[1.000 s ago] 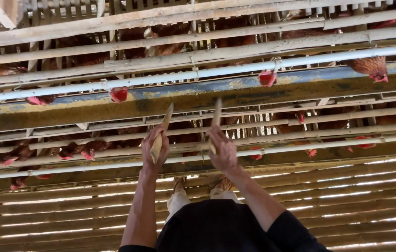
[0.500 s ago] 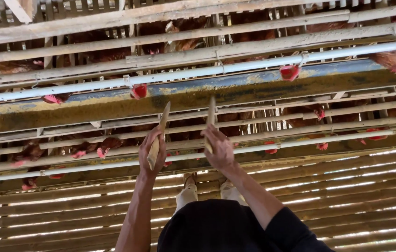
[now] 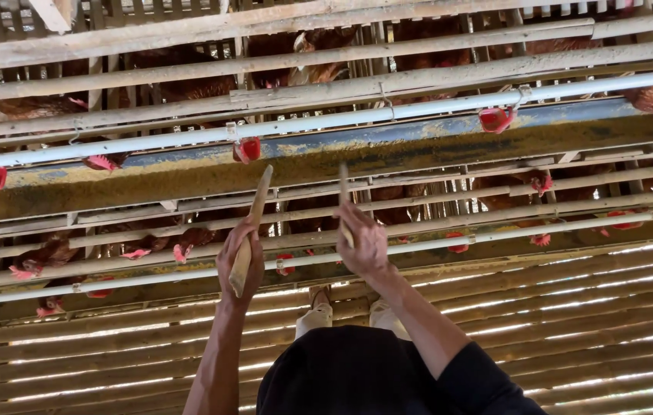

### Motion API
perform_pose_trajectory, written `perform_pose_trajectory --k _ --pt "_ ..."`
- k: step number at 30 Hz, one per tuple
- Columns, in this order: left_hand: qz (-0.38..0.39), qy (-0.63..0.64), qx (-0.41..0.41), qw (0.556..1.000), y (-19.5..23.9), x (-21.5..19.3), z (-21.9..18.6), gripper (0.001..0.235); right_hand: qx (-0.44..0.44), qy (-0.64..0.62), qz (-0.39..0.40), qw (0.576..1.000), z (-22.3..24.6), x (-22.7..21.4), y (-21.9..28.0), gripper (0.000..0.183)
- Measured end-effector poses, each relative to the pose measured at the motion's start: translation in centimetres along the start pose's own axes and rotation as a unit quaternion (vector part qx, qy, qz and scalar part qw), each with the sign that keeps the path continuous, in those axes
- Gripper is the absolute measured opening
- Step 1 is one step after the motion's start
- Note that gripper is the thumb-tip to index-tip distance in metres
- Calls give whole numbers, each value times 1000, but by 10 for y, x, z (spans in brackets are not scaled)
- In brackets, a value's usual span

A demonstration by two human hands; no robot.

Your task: Using wooden sticks to level and spread chicken feed along a trough in a poultry barn.

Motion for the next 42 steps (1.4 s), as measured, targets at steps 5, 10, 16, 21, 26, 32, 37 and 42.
perform_pose_trajectory --k 5,10,16,21,26,32,37,42 --pt "-5 33 7 999 -13 9 -16 7 24 -174 -36 984 29 15 -12 24" --pt "6 117 -14 993 -22 52 -12 9 78 -228 -122 963 5 -59 0 33" --pt "-3 313 -20 950 -13 172 -4 14 129 4 -260 957 -116 -135 67 33" --pt "67 289 -33 954 -34 174 -42 6 192 29 -271 943 -152 -162 60 28" --pt "113 216 15 970 -45 122 -27 9 188 92 -205 956 -186 -164 26 22" --pt "121 105 -25 987 -43 56 -13 8 103 142 -136 975 -131 -110 -2 25" --pt "111 86 -23 990 -47 46 -38 8 81 51 -77 992 -26 -34 -1 28" --pt "126 10 6 992 -32 50 -8 8 116 -39 -21 992 -23 -18 -9 25"
Point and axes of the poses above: each hand's wrist, its own y-axis away from the middle knuckle, its own x-axis out of the palm, z = x × y, the point moved 8 cm from there along -y, towards the middle knuckle
